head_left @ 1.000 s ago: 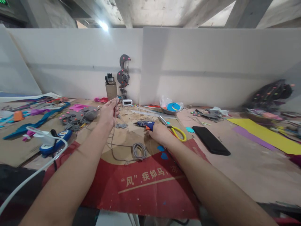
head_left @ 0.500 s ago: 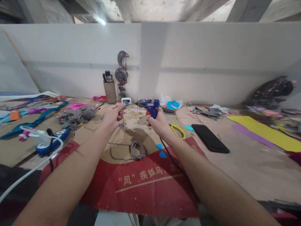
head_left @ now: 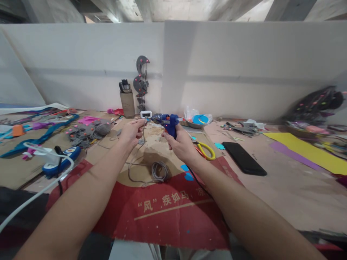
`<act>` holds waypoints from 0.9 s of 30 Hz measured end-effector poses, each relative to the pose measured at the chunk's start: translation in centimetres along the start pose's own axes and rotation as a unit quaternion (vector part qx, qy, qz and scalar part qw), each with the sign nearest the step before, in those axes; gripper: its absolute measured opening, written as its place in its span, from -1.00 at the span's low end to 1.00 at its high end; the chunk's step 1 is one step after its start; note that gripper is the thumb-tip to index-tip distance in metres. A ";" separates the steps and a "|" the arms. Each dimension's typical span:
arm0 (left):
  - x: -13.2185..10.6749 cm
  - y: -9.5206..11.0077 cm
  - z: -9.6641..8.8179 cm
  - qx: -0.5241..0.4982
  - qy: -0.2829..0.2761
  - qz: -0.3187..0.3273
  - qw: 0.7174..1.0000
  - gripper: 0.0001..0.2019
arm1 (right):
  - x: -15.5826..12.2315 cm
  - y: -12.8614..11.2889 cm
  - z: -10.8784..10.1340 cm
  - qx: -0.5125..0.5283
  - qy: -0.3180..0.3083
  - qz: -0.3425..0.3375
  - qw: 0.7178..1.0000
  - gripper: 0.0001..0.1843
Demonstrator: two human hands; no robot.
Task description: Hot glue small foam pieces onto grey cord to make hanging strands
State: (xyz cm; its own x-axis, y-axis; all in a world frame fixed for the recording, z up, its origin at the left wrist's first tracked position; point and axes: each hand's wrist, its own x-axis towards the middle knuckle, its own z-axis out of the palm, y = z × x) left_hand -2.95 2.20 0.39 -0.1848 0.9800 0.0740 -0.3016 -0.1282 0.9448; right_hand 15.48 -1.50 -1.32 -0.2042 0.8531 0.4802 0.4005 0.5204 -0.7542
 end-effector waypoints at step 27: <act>-0.1 0.1 0.2 0.025 -0.009 0.021 0.999 -0.82 | -0.1 -0.2 0.0 -0.048 0.019 -0.022 0.998 -0.66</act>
State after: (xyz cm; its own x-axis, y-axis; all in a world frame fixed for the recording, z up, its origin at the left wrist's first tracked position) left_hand -2.76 2.08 0.53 -0.1792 0.9766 0.1185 -0.2463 -0.1612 0.9557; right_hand 15.41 -1.70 -1.24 -0.1893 0.8265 0.5301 0.4759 0.5494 -0.6868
